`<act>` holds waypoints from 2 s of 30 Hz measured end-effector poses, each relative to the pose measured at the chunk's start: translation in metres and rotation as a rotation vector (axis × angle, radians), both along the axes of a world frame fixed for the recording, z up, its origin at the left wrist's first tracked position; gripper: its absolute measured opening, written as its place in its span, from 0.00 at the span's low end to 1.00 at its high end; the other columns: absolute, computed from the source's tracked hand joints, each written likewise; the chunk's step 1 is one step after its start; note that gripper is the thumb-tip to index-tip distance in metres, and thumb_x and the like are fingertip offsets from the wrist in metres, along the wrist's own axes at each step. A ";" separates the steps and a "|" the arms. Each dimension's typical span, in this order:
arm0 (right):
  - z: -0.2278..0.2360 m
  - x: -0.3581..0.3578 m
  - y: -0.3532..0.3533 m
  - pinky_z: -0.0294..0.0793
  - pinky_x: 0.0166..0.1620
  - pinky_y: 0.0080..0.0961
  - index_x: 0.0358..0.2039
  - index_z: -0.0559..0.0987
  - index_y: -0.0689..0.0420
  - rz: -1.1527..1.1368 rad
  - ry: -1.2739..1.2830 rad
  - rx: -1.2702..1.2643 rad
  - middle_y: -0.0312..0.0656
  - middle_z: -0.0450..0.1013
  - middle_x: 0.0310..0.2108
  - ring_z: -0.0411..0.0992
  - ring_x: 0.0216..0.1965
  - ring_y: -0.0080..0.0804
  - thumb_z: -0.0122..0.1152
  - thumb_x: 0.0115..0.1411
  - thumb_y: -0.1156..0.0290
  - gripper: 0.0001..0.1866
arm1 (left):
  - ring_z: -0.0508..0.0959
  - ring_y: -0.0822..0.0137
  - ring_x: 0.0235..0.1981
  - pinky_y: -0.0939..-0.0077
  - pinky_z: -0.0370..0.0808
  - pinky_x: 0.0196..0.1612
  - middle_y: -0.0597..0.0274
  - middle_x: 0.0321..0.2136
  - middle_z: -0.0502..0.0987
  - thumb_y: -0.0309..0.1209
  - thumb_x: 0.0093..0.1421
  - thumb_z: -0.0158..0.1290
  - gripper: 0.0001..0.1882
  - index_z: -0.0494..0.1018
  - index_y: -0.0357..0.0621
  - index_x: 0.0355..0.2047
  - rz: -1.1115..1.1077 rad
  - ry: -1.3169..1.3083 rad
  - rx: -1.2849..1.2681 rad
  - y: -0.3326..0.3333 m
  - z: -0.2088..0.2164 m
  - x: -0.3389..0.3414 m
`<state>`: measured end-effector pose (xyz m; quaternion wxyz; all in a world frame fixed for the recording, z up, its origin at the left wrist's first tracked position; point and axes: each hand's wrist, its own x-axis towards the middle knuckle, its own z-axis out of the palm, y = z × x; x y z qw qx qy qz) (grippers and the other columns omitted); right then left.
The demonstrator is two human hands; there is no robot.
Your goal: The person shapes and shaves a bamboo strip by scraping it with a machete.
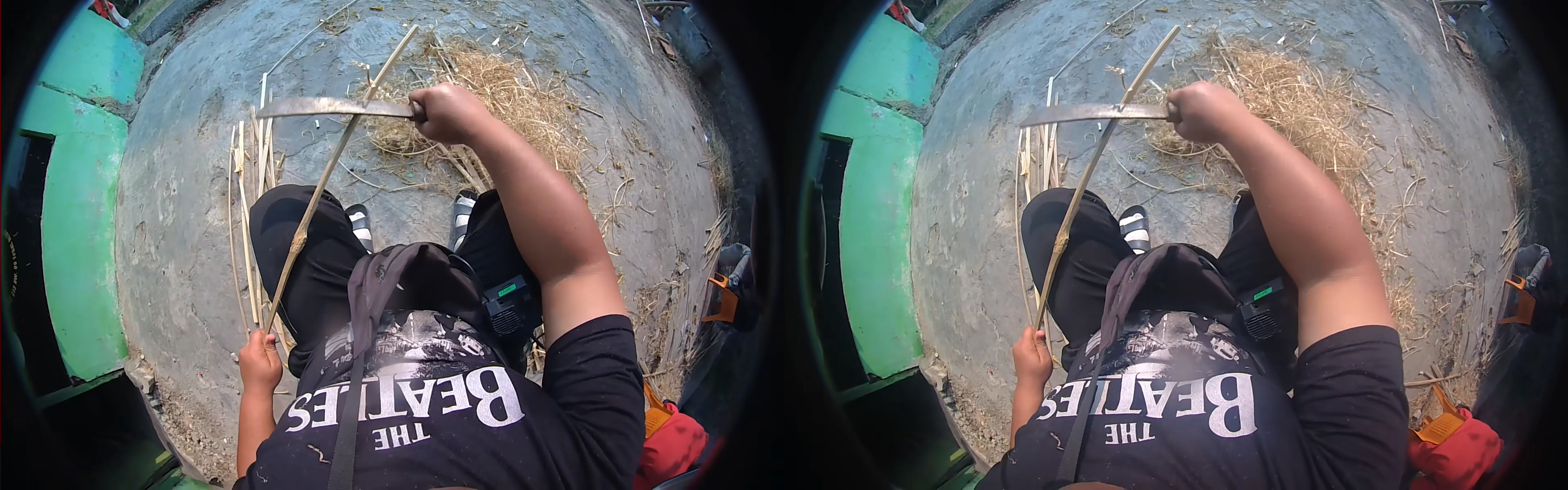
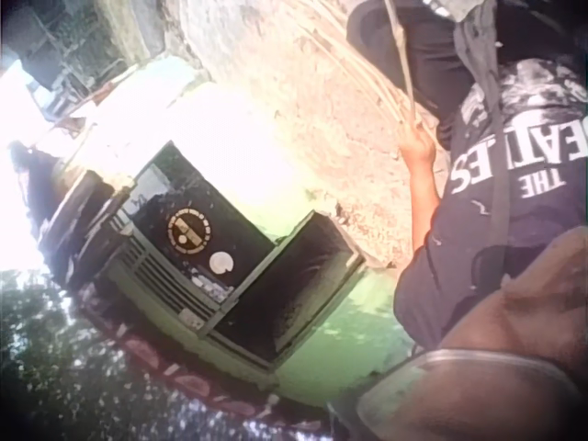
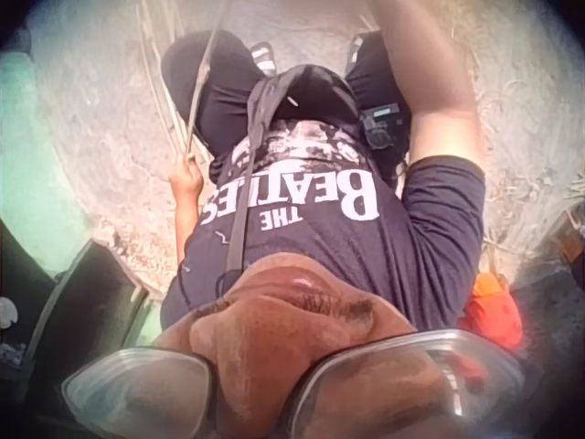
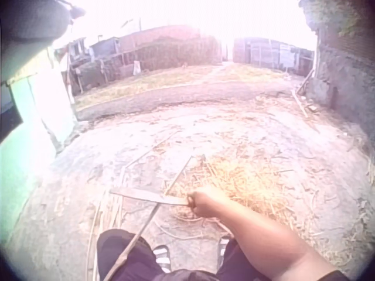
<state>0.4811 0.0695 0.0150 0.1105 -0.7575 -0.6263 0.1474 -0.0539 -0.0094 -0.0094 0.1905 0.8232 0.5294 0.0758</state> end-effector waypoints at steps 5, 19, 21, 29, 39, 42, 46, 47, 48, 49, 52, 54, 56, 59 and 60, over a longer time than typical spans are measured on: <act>-0.020 0.041 -0.006 0.79 0.44 0.42 0.40 0.83 0.53 -0.232 0.085 0.080 0.48 0.82 0.36 0.81 0.40 0.46 0.61 0.59 0.69 0.09 | 0.75 0.33 0.26 0.45 0.69 0.27 0.41 0.21 0.74 0.39 0.71 0.49 0.15 0.69 0.40 0.31 -0.044 0.031 0.018 0.010 -0.005 -0.001; -0.004 0.040 -0.009 0.80 0.44 0.41 0.36 0.83 0.53 -0.229 0.129 0.082 0.48 0.82 0.36 0.80 0.39 0.47 0.61 0.58 0.68 0.08 | 0.76 0.33 0.27 0.45 0.70 0.28 0.40 0.23 0.75 0.39 0.71 0.49 0.14 0.71 0.40 0.36 -0.080 0.054 0.041 0.014 -0.009 -0.006; 0.006 0.023 -0.014 0.80 0.44 0.41 0.35 0.83 0.53 -0.161 0.088 0.104 0.48 0.82 0.35 0.81 0.38 0.47 0.61 0.57 0.68 0.07 | 0.76 0.33 0.27 0.45 0.71 0.28 0.41 0.23 0.75 0.38 0.71 0.49 0.13 0.72 0.40 0.37 -0.075 0.046 0.077 0.009 -0.013 -0.012; -0.011 0.072 -0.016 0.79 0.43 0.43 0.38 0.83 0.53 -0.443 0.122 0.139 0.48 0.81 0.37 0.80 0.39 0.46 0.58 0.62 0.66 0.09 | 0.77 0.34 0.28 0.45 0.71 0.28 0.41 0.24 0.76 0.37 0.69 0.51 0.11 0.72 0.41 0.36 -0.056 0.077 0.114 0.013 -0.015 -0.006; -0.011 0.073 -0.015 0.78 0.42 0.43 0.40 0.83 0.54 -0.344 0.124 0.188 0.49 0.81 0.31 0.80 0.35 0.47 0.59 0.62 0.65 0.10 | 0.77 0.33 0.28 0.45 0.71 0.29 0.40 0.24 0.76 0.36 0.70 0.50 0.11 0.71 0.41 0.35 -0.076 0.031 0.082 0.018 -0.022 -0.010; -0.027 0.089 -0.017 0.78 0.41 0.43 0.42 0.84 0.53 -0.487 0.247 0.264 0.49 0.81 0.31 0.80 0.35 0.47 0.60 0.62 0.64 0.11 | 0.77 0.33 0.28 0.45 0.71 0.29 0.41 0.23 0.75 0.36 0.70 0.49 0.12 0.71 0.41 0.34 -0.091 0.029 0.037 0.021 -0.010 -0.003; -0.005 0.059 -0.018 0.79 0.42 0.41 0.38 0.83 0.53 -0.264 0.090 0.269 0.48 0.81 0.31 0.81 0.36 0.45 0.60 0.61 0.65 0.09 | 0.77 0.33 0.28 0.45 0.71 0.29 0.42 0.23 0.75 0.38 0.70 0.50 0.13 0.71 0.41 0.34 -0.096 -0.008 -0.027 0.018 -0.010 -0.011; 0.004 0.047 -0.019 0.80 0.42 0.40 0.36 0.83 0.52 -0.138 0.028 0.195 0.47 0.81 0.32 0.81 0.36 0.44 0.61 0.61 0.65 0.08 | 0.76 0.33 0.28 0.46 0.71 0.29 0.42 0.23 0.75 0.38 0.71 0.49 0.14 0.71 0.41 0.34 -0.103 -0.007 -0.019 0.017 -0.008 -0.009; 0.012 0.036 -0.021 0.80 0.43 0.40 0.34 0.83 0.52 -0.051 -0.127 0.193 0.45 0.81 0.32 0.81 0.37 0.43 0.60 0.60 0.66 0.06 | 0.76 0.33 0.28 0.46 0.71 0.29 0.42 0.23 0.75 0.39 0.71 0.49 0.15 0.71 0.40 0.33 -0.111 -0.010 -0.008 0.018 -0.008 -0.008; 0.009 0.039 -0.020 0.80 0.43 0.40 0.34 0.83 0.52 -0.053 -0.125 0.191 0.45 0.81 0.32 0.81 0.37 0.43 0.60 0.60 0.66 0.06 | 0.76 0.33 0.28 0.46 0.71 0.29 0.42 0.23 0.75 0.39 0.71 0.49 0.15 0.71 0.40 0.33 -0.113 -0.008 -0.010 0.019 -0.008 -0.008; -0.006 0.065 -0.012 0.79 0.44 0.41 0.37 0.83 0.52 -0.368 0.049 0.140 0.47 0.82 0.35 0.81 0.38 0.45 0.60 0.60 0.66 0.08 | 0.76 0.33 0.27 0.46 0.70 0.29 0.42 0.23 0.75 0.40 0.72 0.49 0.16 0.70 0.40 0.33 -0.087 0.010 -0.002 0.020 -0.011 -0.008; -0.021 0.095 -0.015 0.78 0.44 0.42 0.39 0.82 0.54 -0.608 0.199 0.194 0.49 0.82 0.37 0.80 0.39 0.47 0.59 0.61 0.64 0.10 | 0.76 0.33 0.27 0.46 0.70 0.28 0.41 0.22 0.75 0.40 0.72 0.48 0.17 0.70 0.40 0.32 -0.109 0.030 0.000 0.024 -0.007 -0.005; -0.025 0.100 -0.018 0.77 0.45 0.43 0.39 0.82 0.55 -0.664 0.314 0.216 0.49 0.82 0.38 0.80 0.39 0.48 0.58 0.62 0.63 0.11 | 0.76 0.33 0.27 0.47 0.70 0.28 0.41 0.22 0.74 0.41 0.72 0.48 0.17 0.69 0.39 0.32 -0.118 0.002 -0.028 0.020 -0.008 -0.007; -0.020 0.089 -0.025 0.78 0.43 0.44 0.37 0.82 0.55 -0.541 0.174 0.296 0.50 0.81 0.35 0.80 0.37 0.48 0.58 0.64 0.61 0.11 | 0.75 0.37 0.24 0.52 0.69 0.27 0.43 0.21 0.74 0.42 0.73 0.47 0.19 0.69 0.39 0.31 -0.120 -0.050 -0.107 0.021 -0.006 -0.009; -0.011 0.077 -0.026 0.78 0.41 0.45 0.36 0.82 0.55 -0.484 0.156 0.356 0.50 0.81 0.34 0.80 0.35 0.49 0.59 0.63 0.61 0.11 | 0.75 0.41 0.21 0.55 0.68 0.26 0.45 0.20 0.73 0.44 0.74 0.46 0.21 0.69 0.38 0.31 -0.106 -0.073 -0.155 0.019 -0.004 -0.008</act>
